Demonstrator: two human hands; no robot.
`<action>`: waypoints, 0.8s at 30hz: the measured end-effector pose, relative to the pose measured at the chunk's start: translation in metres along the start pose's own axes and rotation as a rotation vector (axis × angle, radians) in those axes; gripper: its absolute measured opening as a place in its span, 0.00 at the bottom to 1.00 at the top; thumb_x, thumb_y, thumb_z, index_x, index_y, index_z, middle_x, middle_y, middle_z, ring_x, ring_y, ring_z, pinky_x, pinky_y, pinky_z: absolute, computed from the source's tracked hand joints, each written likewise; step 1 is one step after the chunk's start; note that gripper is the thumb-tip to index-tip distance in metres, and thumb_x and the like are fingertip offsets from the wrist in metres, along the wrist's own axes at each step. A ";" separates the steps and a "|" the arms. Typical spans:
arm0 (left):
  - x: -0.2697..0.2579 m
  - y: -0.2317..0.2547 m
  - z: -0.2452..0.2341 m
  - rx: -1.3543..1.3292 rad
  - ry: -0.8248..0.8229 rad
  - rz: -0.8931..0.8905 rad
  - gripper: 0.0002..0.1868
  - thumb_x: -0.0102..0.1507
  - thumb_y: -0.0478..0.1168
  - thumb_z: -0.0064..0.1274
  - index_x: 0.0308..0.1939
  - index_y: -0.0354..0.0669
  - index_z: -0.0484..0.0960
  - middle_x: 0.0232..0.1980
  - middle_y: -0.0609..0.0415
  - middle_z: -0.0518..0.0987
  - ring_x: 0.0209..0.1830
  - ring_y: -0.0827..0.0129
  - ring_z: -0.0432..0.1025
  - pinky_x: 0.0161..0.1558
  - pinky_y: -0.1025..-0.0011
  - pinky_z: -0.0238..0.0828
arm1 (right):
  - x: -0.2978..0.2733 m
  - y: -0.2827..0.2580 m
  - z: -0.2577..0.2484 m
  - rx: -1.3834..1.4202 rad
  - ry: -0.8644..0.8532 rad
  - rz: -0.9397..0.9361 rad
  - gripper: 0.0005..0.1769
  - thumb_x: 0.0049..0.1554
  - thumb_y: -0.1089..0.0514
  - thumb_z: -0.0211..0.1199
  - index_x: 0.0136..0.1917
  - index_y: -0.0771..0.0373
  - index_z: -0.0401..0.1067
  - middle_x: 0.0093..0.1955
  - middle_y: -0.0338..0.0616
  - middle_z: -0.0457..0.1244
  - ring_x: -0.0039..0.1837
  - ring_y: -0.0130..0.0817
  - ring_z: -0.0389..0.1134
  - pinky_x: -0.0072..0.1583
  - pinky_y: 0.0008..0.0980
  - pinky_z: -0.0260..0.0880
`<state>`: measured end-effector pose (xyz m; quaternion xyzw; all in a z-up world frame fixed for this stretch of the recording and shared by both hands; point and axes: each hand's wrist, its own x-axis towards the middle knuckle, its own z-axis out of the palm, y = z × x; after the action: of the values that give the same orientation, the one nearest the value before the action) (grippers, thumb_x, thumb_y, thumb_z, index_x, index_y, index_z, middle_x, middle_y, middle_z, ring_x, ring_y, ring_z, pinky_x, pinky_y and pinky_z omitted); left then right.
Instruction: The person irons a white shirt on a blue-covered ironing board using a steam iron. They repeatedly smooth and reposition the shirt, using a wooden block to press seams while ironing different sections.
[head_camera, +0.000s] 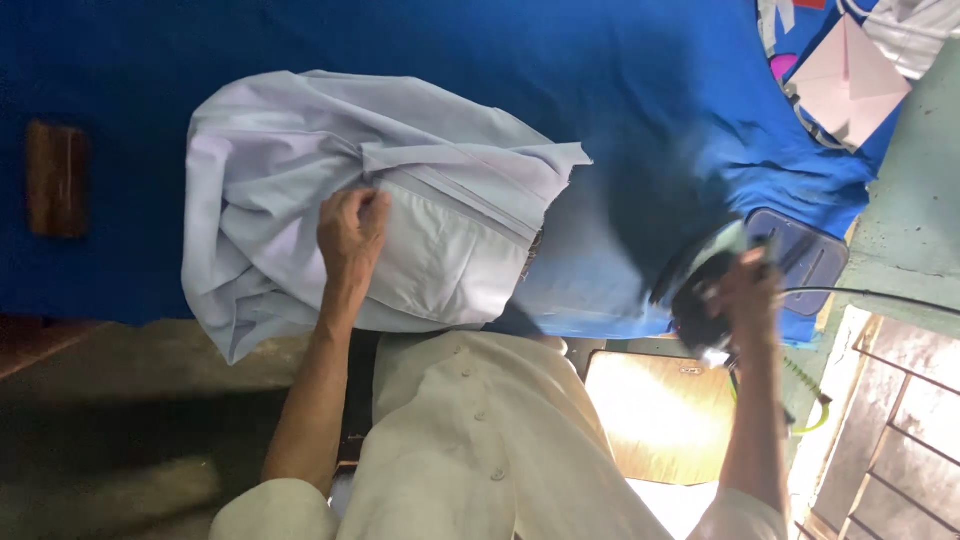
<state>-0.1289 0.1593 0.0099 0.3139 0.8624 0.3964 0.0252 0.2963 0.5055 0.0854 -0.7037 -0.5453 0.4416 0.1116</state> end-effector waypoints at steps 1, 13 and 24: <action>0.000 0.001 0.001 -0.030 -0.031 -0.069 0.14 0.69 0.49 0.57 0.41 0.41 0.83 0.38 0.50 0.81 0.38 0.56 0.75 0.46 0.59 0.70 | -0.023 -0.004 0.008 -0.035 -0.113 -0.124 0.21 0.71 0.41 0.51 0.44 0.57 0.65 0.27 0.38 0.56 0.24 0.29 0.59 0.25 0.30 0.61; -0.001 -0.021 0.031 -0.055 0.029 -0.072 0.23 0.65 0.59 0.64 0.39 0.43 0.82 0.34 0.48 0.79 0.33 0.51 0.77 0.39 0.59 0.75 | -0.198 -0.155 0.201 -0.764 -0.707 -0.295 0.31 0.58 0.31 0.61 0.56 0.61 0.67 0.45 0.61 0.71 0.52 0.62 0.74 0.50 0.54 0.73; 0.002 -0.011 0.044 -0.142 0.178 -0.321 0.10 0.61 0.42 0.63 0.26 0.51 0.79 0.23 0.54 0.75 0.24 0.59 0.75 0.31 0.68 0.71 | -0.196 -0.160 0.249 -0.829 -0.681 -0.393 0.31 0.52 0.32 0.68 0.52 0.59 0.70 0.38 0.60 0.70 0.45 0.59 0.75 0.45 0.51 0.75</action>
<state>-0.1236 0.1846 -0.0281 0.1334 0.8701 0.4733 0.0339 0.0015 0.3160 0.1400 -0.3920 -0.7989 0.3635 -0.2755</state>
